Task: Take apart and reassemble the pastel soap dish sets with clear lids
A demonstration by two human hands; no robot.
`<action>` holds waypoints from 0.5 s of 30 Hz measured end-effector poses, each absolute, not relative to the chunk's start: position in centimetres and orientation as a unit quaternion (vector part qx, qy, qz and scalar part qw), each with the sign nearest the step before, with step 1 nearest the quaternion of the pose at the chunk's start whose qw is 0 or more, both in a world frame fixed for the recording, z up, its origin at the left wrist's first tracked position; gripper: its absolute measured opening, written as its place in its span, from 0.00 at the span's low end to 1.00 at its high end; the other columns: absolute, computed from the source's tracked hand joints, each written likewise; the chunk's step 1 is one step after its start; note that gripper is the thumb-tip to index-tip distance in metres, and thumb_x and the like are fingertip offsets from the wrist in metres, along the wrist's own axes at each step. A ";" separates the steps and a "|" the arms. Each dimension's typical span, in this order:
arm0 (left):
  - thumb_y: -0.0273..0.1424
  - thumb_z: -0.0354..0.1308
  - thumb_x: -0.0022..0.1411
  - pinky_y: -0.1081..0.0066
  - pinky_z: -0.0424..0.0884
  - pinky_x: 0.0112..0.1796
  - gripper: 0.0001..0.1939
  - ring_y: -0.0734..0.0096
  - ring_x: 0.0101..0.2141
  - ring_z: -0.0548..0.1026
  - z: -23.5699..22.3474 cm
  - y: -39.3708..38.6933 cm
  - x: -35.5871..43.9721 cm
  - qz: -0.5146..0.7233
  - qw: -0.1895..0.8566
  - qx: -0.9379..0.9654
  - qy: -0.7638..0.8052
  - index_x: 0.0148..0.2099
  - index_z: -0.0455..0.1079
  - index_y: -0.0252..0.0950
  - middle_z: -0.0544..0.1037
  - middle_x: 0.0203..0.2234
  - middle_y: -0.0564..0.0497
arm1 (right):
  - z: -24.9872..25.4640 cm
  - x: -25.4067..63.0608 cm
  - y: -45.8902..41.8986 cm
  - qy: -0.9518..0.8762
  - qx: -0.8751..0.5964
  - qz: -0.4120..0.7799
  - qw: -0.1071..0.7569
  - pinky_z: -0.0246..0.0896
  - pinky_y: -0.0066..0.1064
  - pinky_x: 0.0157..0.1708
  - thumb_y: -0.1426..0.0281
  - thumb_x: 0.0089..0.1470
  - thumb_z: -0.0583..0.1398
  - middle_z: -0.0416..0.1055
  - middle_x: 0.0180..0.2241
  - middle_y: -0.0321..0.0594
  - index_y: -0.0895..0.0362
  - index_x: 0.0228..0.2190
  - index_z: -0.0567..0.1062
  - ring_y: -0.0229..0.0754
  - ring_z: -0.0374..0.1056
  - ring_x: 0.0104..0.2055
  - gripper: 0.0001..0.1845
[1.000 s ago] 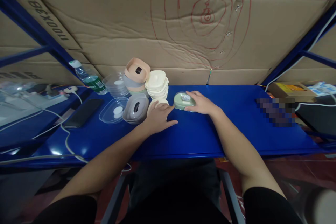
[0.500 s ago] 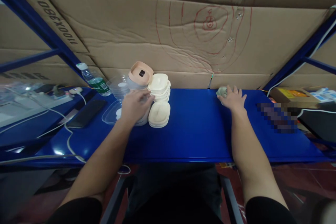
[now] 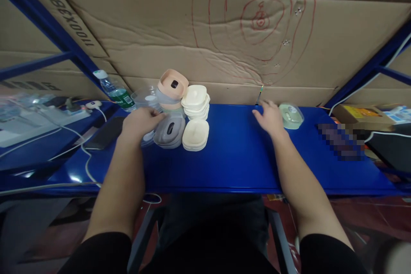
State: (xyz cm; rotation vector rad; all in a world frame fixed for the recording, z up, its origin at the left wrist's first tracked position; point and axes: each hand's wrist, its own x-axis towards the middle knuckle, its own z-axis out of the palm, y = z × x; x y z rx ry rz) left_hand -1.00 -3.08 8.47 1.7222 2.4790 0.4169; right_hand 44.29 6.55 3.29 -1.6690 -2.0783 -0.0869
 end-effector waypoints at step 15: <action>0.48 0.60 0.66 0.61 0.71 0.39 0.18 0.54 0.40 0.80 6.6 -4.2 5.4 0.111 0.028 0.718 0.687 0.31 0.73 0.41 0.83 0.34 0.46 | 0.8 32.1 0.7 -0.969 -0.173 0.001 0.174 0.62 0.58 0.67 0.68 0.71 0.58 0.74 0.65 0.46 0.50 0.57 0.79 0.57 0.63 0.71 0.17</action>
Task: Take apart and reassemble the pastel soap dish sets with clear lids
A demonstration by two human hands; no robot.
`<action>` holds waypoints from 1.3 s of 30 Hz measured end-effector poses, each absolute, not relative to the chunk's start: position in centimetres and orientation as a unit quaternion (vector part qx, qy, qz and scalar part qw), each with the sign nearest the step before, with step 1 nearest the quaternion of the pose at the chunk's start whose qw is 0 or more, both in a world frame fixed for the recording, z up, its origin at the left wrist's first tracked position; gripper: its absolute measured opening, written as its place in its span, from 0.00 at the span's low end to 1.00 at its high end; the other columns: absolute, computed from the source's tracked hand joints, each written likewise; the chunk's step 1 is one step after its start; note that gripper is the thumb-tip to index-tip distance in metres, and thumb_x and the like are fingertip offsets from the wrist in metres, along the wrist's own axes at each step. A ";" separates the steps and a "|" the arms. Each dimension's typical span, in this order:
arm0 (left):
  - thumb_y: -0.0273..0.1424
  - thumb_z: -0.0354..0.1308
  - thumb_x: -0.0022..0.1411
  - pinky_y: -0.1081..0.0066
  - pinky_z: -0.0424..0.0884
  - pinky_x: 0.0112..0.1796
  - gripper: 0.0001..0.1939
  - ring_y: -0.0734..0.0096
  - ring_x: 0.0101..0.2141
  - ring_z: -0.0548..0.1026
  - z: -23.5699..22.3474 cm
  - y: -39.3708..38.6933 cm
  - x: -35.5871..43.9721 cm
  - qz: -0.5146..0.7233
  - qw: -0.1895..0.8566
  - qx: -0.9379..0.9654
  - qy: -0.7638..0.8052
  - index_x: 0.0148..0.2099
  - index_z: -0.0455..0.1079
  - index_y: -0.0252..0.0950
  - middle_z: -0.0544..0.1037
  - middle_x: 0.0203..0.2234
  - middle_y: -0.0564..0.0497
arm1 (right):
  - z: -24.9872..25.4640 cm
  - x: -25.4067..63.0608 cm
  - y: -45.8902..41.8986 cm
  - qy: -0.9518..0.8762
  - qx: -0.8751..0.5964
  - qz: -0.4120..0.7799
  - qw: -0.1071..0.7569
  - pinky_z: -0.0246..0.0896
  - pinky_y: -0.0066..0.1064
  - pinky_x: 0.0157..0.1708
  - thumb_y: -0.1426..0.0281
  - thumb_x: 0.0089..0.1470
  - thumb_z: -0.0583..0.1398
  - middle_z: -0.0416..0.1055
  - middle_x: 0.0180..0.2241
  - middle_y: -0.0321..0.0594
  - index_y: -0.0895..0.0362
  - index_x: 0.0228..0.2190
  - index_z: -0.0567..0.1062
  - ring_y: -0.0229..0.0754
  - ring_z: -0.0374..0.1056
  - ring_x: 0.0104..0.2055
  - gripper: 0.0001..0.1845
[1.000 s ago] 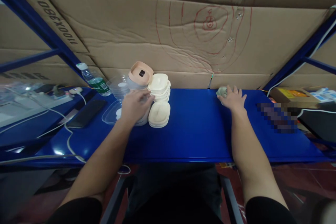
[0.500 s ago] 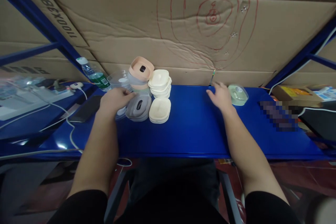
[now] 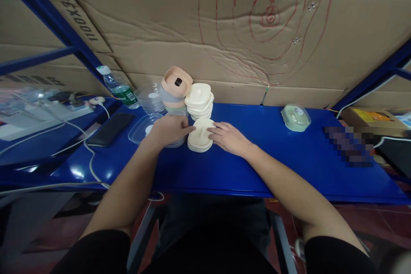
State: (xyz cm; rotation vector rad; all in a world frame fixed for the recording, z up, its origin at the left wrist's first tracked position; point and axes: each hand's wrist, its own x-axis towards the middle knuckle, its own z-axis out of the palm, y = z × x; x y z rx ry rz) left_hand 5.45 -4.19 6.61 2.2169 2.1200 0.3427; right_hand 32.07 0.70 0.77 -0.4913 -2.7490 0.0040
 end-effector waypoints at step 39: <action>0.51 0.64 0.60 0.56 0.75 0.47 0.21 0.41 0.51 0.81 7.6 -2.6 -2.5 0.002 0.076 0.563 0.823 0.44 0.80 0.40 0.85 0.47 0.38 | 3.6 38.3 2.9 -0.892 -0.440 0.095 0.032 0.54 0.33 0.32 0.65 0.58 0.62 0.81 0.33 0.38 0.52 0.34 0.79 0.45 0.74 0.34 0.06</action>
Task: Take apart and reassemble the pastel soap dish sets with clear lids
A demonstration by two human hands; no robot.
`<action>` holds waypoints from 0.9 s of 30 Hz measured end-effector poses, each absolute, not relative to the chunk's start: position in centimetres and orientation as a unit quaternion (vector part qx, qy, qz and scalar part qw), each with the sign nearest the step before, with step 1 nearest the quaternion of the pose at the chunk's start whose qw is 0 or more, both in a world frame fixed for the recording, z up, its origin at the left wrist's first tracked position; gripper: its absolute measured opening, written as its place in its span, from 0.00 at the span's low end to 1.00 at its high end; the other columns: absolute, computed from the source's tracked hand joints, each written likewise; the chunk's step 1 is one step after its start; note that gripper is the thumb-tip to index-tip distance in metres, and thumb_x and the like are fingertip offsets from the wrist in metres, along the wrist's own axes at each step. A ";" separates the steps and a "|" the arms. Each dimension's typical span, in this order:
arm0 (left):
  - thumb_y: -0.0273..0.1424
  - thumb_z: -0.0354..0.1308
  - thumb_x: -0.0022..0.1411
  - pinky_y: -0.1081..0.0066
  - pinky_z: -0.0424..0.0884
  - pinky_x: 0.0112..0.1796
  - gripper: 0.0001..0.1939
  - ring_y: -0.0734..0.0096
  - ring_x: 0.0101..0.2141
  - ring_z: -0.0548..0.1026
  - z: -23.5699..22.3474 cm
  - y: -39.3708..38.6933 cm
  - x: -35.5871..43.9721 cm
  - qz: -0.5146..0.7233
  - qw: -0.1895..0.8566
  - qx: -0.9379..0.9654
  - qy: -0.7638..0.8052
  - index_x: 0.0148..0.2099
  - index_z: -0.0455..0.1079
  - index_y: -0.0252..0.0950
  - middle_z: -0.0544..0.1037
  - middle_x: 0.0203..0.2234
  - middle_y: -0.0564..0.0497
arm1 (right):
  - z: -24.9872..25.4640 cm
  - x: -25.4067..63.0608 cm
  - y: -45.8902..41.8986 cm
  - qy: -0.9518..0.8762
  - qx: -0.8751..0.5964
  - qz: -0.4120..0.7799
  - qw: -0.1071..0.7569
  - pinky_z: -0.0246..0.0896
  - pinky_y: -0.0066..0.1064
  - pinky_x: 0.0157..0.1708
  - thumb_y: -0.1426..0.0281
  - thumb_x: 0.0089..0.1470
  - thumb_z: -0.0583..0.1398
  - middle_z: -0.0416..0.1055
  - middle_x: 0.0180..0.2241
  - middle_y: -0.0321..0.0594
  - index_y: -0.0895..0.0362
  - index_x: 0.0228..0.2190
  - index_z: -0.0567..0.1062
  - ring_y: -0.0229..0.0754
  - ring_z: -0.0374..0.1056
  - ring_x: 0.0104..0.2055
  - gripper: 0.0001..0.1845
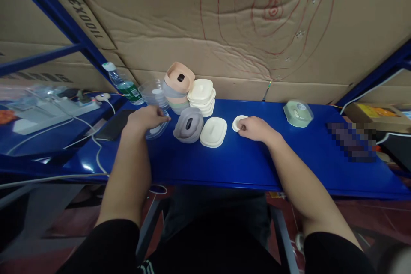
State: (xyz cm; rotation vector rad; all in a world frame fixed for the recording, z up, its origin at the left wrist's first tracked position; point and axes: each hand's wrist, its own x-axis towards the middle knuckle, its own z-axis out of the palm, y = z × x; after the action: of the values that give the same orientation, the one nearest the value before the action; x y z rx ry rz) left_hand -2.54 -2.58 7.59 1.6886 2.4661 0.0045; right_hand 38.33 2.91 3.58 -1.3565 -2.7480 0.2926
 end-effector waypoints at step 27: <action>0.32 0.61 0.58 0.67 0.59 0.30 0.11 0.67 0.28 0.70 7.0 -4.8 5.8 0.178 0.051 0.749 0.636 0.25 0.65 0.39 0.74 0.24 0.52 | 4.5 35.8 0.0 -0.928 -0.264 0.255 0.056 0.53 0.30 0.30 0.63 0.56 0.68 0.74 0.25 0.31 0.54 0.26 0.78 0.36 0.67 0.27 0.10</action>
State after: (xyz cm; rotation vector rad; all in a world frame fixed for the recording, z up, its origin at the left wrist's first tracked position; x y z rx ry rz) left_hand 5.77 -4.80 7.00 2.2801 1.9352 0.5402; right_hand 35.82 0.05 4.46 -0.8016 -2.8172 0.7734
